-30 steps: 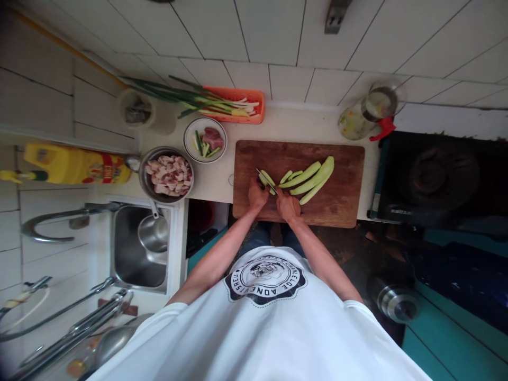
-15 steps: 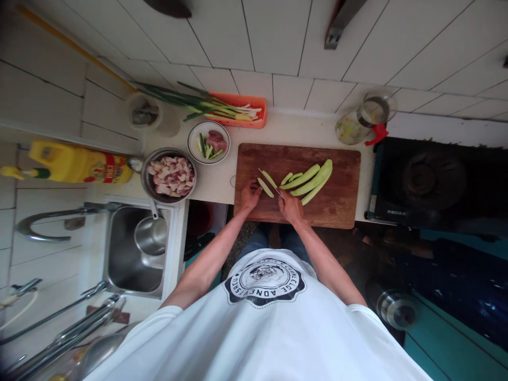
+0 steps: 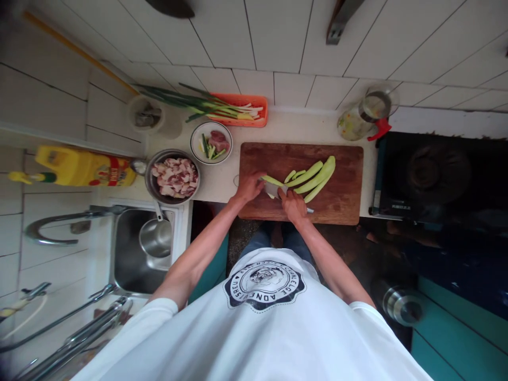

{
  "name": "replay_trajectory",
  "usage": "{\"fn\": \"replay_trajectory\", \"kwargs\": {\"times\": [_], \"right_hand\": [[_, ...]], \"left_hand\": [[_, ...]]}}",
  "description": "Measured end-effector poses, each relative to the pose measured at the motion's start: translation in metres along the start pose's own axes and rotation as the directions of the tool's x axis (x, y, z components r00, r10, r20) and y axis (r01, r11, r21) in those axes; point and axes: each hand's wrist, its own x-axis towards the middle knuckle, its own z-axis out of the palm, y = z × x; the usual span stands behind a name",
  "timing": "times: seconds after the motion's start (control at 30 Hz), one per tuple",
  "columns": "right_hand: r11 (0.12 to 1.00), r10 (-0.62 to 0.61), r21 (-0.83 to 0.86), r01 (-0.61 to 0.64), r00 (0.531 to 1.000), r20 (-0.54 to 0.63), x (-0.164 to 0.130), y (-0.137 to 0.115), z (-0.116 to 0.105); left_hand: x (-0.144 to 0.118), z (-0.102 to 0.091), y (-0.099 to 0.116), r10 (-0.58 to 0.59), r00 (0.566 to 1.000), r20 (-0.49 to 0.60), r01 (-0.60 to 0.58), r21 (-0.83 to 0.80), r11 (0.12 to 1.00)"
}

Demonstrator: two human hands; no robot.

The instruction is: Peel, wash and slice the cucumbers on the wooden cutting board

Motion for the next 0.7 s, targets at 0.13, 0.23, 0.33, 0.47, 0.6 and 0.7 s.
{"fn": "replay_trajectory", "kwargs": {"times": [0.13,0.23,0.33,0.47,0.6,0.7], "right_hand": [[0.999,-0.047,-0.025,0.047,0.999,-0.004,-0.005,0.002,0.004],[0.997,-0.08,-0.023,0.079,0.997,-0.009,-0.014,0.005,0.003],[0.997,-0.081,0.016,0.081,0.997,0.0,-0.03,0.009,0.003],[0.979,0.051,0.197,-0.048,0.999,-0.014,-0.063,0.014,0.018],[0.871,0.244,0.463,-0.164,0.963,-0.118,-0.097,0.019,0.054],[0.772,0.355,0.603,-0.201,0.923,-0.147,-0.11,0.023,0.08]], "left_hand": [[0.039,0.017,-0.008,0.01,0.976,0.218,-0.014,0.02,1.0],[0.059,0.026,-0.02,-0.033,0.972,0.232,0.012,0.093,0.996],[0.071,0.022,-0.032,-0.042,0.98,0.197,0.015,0.134,0.991],[0.065,-0.001,-0.043,-0.027,0.997,0.066,0.015,0.174,0.985],[0.03,-0.014,-0.042,0.138,0.984,0.114,-0.162,0.232,0.959],[0.002,-0.004,-0.034,0.233,0.88,0.414,-0.391,0.355,0.849]]}}
